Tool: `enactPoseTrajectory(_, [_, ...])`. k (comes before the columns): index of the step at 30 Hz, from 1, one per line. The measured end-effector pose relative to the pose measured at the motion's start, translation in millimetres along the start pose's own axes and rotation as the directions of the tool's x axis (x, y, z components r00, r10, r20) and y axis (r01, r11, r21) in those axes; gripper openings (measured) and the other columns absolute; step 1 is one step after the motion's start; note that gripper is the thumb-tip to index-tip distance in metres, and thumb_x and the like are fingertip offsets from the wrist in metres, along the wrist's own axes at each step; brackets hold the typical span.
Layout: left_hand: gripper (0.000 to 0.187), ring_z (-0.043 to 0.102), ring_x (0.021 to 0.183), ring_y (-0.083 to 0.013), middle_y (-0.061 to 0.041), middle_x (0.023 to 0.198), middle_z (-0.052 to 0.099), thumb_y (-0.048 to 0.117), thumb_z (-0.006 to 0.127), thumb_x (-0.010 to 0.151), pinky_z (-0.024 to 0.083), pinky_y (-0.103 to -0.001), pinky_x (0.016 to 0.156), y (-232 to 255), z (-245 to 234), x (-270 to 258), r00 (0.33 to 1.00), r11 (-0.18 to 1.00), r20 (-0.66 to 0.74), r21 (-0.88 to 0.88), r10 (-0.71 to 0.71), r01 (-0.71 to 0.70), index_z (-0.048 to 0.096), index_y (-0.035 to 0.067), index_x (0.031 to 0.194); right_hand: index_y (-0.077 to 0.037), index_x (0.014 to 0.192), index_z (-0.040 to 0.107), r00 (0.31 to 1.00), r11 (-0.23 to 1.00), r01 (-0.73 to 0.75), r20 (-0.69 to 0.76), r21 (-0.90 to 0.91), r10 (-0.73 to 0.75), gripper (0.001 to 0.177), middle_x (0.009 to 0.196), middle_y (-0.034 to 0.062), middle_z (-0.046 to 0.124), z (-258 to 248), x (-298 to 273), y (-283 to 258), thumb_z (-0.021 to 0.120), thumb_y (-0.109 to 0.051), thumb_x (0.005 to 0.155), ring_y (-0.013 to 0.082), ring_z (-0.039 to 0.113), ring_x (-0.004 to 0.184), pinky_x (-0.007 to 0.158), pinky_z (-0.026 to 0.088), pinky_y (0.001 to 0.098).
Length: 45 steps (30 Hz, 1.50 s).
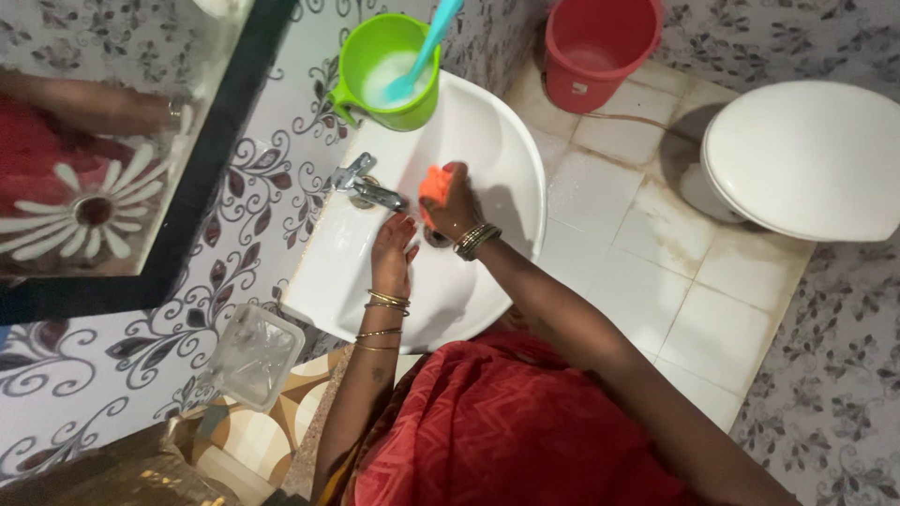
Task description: The person scrubs a white bathroom sink and faucet using an orange sponge. They repeatedly rinse the sponge under running water and wipe the sink basin, faucet, and surrounding countertop area.
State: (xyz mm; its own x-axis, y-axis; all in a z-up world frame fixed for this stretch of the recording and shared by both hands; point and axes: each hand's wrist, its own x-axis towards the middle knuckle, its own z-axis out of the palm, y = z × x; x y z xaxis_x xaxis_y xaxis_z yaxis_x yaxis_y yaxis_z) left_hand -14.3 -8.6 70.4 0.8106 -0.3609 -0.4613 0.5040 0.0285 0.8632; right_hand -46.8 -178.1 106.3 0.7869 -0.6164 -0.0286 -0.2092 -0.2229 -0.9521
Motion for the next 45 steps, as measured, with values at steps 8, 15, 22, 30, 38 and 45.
enactPoseTrajectory(8, [0.034,0.061,0.098,-0.0110,-0.004,0.114,0.068,0.018,0.062,0.099,0.048,-0.028,0.082,23.7,7.6,-22.4,0.965,0.964,-0.041,0.062,0.260,-0.258,0.060,0.007,0.130,-0.008,0.131,0.061,0.810,0.808,0.584,-0.008,-0.079,-0.587,0.057,0.122,0.0165,0.059,-9.7,14.4,-77.9,0.083,-0.018,0.080,0.0353,0.061,0.110,0.096,0.051,0.0444])
enactPoseTrajectory(15, [0.037,0.055,0.102,-0.0239,-0.011,0.128,0.058,0.005,0.065,0.098,0.048,-0.039,0.096,102.0,22.2,-73.6,0.669,0.516,0.008,0.630,0.743,-0.580,0.057,0.005,0.134,-0.008,0.100,0.060,0.872,0.864,0.490,0.074,-0.118,-0.484,0.035,0.098,0.0154,0.058,14.9,32.4,-59.3,0.068,0.005,0.069,0.0362,0.060,0.093,0.080,0.052,0.0419])
enactPoseTrajectory(22, [0.050,0.051,0.125,-0.0377,-0.019,0.123,0.060,0.017,0.071,0.091,0.026,-0.060,0.118,163.5,56.2,-39.9,0.547,-0.045,0.362,0.860,0.755,-0.508,0.056,-0.001,0.135,-0.004,0.092,0.055,0.870,0.868,0.491,0.015,0.078,-0.493,0.020,0.090,0.0148,0.060,26.4,49.0,-59.9,0.057,0.009,0.077,0.0351,0.061,0.084,0.075,0.051,0.0399])
enactPoseTrajectory(30, [0.015,0.049,0.142,-0.0345,-0.012,0.132,0.064,0.010,0.070,0.096,0.026,-0.058,0.125,147.2,29.1,-46.9,0.537,0.029,0.426,0.763,0.728,-0.646,0.069,0.004,0.110,-0.002,0.108,0.063,0.787,0.786,0.617,-0.007,0.029,-0.617,0.020,0.120,0.0194,0.063,31.1,40.0,-58.2,0.064,-0.002,0.088,0.0372,0.060,0.110,0.096,0.051,0.0431])
enactPoseTrajectory(38, [0.007,0.051,0.132,-0.0398,-0.017,0.128,0.064,0.003,0.067,0.090,0.043,-0.052,0.114,90.9,17.1,-103.1,0.550,0.263,0.208,0.709,0.809,-0.654,0.068,0.007,0.095,-0.003,0.139,0.053,0.794,0.661,0.600,0.441,-0.451,-0.419,0.060,0.153,0.0264,0.042,74.4,72.9,-19.4,0.074,-0.016,0.084,0.0494,0.046,0.126,0.107,0.040,0.0539])
enactPoseTrajectory(45, [0.013,0.060,0.112,-0.0340,-0.014,0.115,0.066,-0.001,0.069,0.087,0.049,-0.043,0.097,74.0,15.3,-131.2,0.635,0.379,0.273,0.612,0.723,-0.694,0.068,0.004,0.099,0.001,0.140,0.050,0.733,0.589,0.678,0.469,-0.439,-0.493,0.070,0.142,0.0272,0.048,70.4,85.5,-27.3,0.078,-0.023,0.080,0.0481,0.048,0.116,0.103,0.042,0.0542])
